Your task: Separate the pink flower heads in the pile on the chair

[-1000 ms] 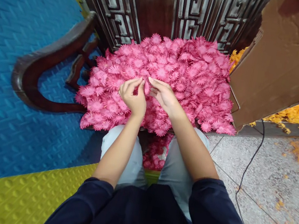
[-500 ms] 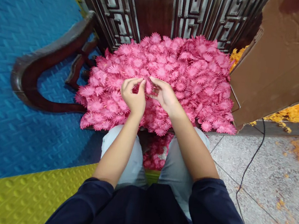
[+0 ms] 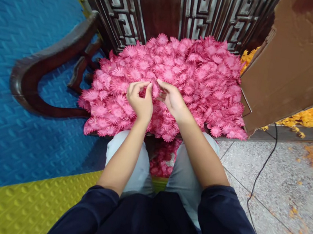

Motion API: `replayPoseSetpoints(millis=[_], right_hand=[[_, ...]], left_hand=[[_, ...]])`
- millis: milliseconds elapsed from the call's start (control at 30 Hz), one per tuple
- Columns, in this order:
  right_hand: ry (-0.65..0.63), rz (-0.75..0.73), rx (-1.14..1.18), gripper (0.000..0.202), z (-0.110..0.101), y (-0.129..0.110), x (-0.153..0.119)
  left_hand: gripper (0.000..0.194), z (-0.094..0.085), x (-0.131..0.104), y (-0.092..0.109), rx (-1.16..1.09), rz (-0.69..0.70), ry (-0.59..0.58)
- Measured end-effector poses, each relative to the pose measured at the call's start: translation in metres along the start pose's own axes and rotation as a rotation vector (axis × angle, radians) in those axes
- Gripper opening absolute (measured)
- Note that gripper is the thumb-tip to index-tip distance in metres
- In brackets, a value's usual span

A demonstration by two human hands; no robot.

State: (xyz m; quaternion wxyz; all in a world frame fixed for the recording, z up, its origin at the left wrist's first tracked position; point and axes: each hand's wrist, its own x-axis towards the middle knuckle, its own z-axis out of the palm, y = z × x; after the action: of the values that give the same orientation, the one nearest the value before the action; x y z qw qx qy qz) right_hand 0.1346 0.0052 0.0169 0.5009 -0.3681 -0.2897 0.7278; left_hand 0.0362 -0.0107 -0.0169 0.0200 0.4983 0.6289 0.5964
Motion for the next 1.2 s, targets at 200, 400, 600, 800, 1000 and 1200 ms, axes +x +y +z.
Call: replayPoseSetpoints(millis=[200,400,600,800,1000,1200], right_hand=[[-0.003,-0.008,0.001,0.006,0.0,0.001,-0.001],[-0.002,-0.036,-0.012,0.016,0.0,0.005,0.002],[-0.035,-0.193,-0.234,0.024,-0.005,0.008,0.003],[0.026,-0.286,-0.27,0.004,-0.01,0.009,0.006],[0.133,-0.25,-0.14,0.005,-0.01,0.006,0.008],[0.187,-0.164,0.0,0.014,-0.006,0.004,0.006]], left_hand=[[0.008,0.0,0.0,-0.001,0.004,-0.024,-0.018],[0.012,0.001,-0.001,-0.002,0.04,0.009,-0.059],[0.013,0.002,-0.002,-0.002,0.09,0.067,-0.172],[0.012,0.004,-0.004,-0.006,0.114,0.123,-0.232],[0.021,0.004,-0.006,-0.004,0.146,0.202,-0.224],[0.028,0.009,-0.013,-0.001,0.147,0.264,-0.299]])
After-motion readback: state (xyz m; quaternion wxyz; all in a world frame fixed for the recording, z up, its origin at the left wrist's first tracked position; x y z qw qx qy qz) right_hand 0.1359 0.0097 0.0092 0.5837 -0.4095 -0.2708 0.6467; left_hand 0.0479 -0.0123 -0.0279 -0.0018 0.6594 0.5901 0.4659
